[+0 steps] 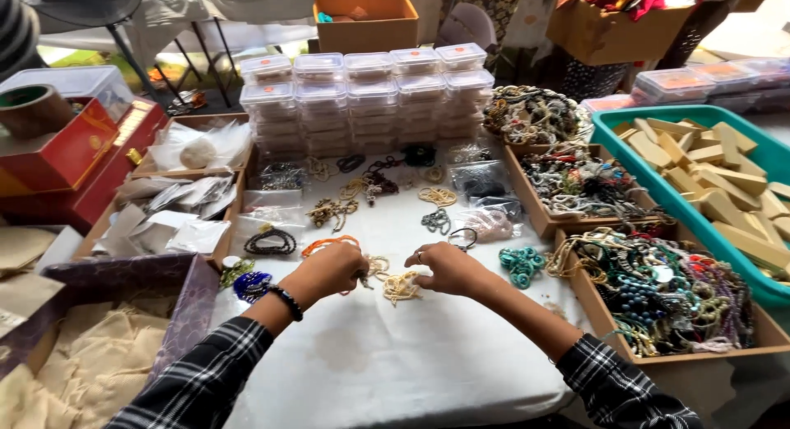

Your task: Sorting and inspecting various jewelry items such as necklaces and bracelets on a table.

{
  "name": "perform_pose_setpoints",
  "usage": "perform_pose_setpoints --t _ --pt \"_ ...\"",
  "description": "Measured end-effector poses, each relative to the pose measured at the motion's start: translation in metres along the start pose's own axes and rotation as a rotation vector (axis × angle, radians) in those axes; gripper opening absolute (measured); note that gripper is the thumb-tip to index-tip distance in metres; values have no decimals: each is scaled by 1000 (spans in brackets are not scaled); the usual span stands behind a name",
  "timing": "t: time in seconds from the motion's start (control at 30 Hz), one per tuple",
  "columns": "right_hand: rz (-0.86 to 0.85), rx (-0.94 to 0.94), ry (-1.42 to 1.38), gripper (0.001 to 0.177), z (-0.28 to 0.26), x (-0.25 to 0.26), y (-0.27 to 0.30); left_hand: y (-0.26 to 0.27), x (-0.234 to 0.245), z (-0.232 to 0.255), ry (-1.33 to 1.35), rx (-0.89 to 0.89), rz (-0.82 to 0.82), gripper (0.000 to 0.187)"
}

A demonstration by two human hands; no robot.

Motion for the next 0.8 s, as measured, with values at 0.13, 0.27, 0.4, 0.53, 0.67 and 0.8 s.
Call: perform_pose_setpoints --t 0.13,0.27,0.4,0.53,0.67,0.8 --pt "121 168 52 48 -39 -27 -14 72 4 -1 -34 125 -195 12" --pt "151 247 48 29 -50 -31 8 113 -32 -31 -138 186 -337 10" --pt "34 337 -39 19 -36 -16 56 97 -37 -32 -18 199 -379 37" --pt "9 311 69 26 19 -13 94 36 -22 2 31 158 -238 30" --pt "50 103 26 24 55 6 100 -27 -30 17 66 0 2 29" --pt "9 175 232 32 53 13 81 -50 -54 8 102 -3 59 40"
Point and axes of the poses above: each hand's wrist, its own y-axis away from the middle knuckle, its own x-axis out of the back of the hand, z = x × y, the point moved 8 cm from there along -y, towards the middle knuckle, and after that the axes turned 6 degrees about y, right-handed, at the moved point
